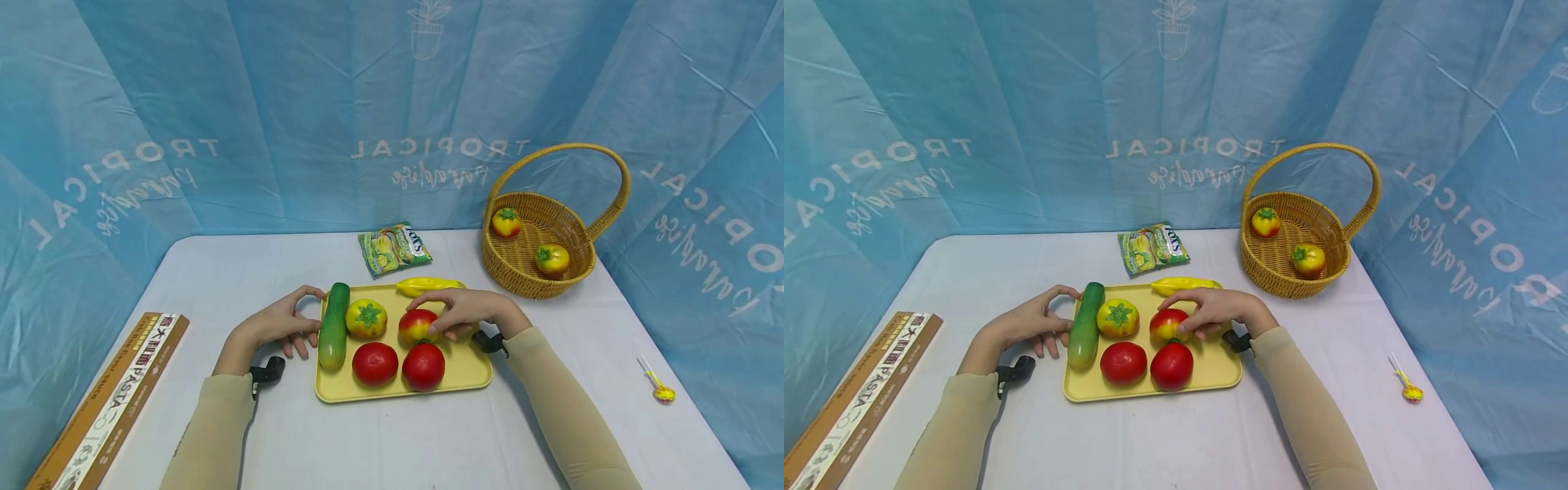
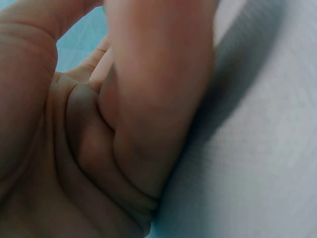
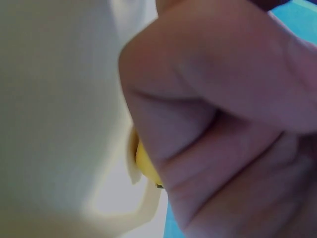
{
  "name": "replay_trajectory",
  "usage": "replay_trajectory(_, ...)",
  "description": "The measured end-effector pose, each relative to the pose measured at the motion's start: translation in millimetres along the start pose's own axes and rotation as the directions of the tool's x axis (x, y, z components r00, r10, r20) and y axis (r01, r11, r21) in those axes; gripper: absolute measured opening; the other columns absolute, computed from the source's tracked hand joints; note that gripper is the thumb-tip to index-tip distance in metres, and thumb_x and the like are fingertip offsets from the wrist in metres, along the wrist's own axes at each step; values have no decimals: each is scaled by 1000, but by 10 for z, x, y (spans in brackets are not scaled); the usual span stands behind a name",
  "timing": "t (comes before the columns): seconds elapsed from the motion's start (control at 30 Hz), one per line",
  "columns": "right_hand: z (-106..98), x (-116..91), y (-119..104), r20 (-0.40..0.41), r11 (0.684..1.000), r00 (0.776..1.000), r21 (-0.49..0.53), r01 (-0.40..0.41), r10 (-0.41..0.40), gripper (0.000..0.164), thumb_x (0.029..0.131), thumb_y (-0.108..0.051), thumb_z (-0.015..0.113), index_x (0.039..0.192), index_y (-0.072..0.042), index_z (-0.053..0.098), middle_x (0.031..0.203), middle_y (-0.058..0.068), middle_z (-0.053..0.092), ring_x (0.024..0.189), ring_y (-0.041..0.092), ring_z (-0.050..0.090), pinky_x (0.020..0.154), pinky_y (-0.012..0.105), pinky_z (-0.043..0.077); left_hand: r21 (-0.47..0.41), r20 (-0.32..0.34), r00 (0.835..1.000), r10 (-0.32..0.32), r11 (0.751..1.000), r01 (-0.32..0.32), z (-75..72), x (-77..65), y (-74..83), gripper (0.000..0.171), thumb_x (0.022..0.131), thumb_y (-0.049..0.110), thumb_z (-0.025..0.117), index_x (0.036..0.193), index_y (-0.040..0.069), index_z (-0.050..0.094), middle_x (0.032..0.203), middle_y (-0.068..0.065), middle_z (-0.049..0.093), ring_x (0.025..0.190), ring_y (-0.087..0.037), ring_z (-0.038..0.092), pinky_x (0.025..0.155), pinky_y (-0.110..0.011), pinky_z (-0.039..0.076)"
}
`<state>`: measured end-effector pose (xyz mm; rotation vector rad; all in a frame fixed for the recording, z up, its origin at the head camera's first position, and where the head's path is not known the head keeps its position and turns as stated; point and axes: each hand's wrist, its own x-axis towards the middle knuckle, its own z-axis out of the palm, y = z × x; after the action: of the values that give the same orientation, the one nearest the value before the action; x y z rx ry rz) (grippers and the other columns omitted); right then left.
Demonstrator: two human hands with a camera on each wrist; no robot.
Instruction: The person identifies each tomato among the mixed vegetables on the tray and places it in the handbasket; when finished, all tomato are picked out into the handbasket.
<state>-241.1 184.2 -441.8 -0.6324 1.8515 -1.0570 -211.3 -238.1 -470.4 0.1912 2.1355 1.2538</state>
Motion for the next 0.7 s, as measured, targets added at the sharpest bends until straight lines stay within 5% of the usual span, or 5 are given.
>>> replay_trajectory(0.33, -19, -23, -11, -19, 1000, 1000, -7, 18, -18, 54, 97, -31, 76, 148, -34, 56, 69, 6, 71, 45, 14, 41, 44, 23, 32, 5, 4, 1000, 9, 1000, -9, -5, 9, -7, 65, 104, 25, 68, 156, 24, 30, 86, -13, 80, 61, -27, 77, 53, -33, 62)
replay_trajectory(0.7, -154, -222, -59, -148, 998, 987, -3, 60, -60, 53, 98, -32, 76, 148, -33, 56, 71, 17, 71, 48, 19, 49, 48, 24, 42, 7, -1, 1000, 10, 1000, -10, 3, -13, 2, 65, 103, 24, 67, 156, 23, 30, 85, -13, 80, 61, -27, 77, 53, -35, 62)
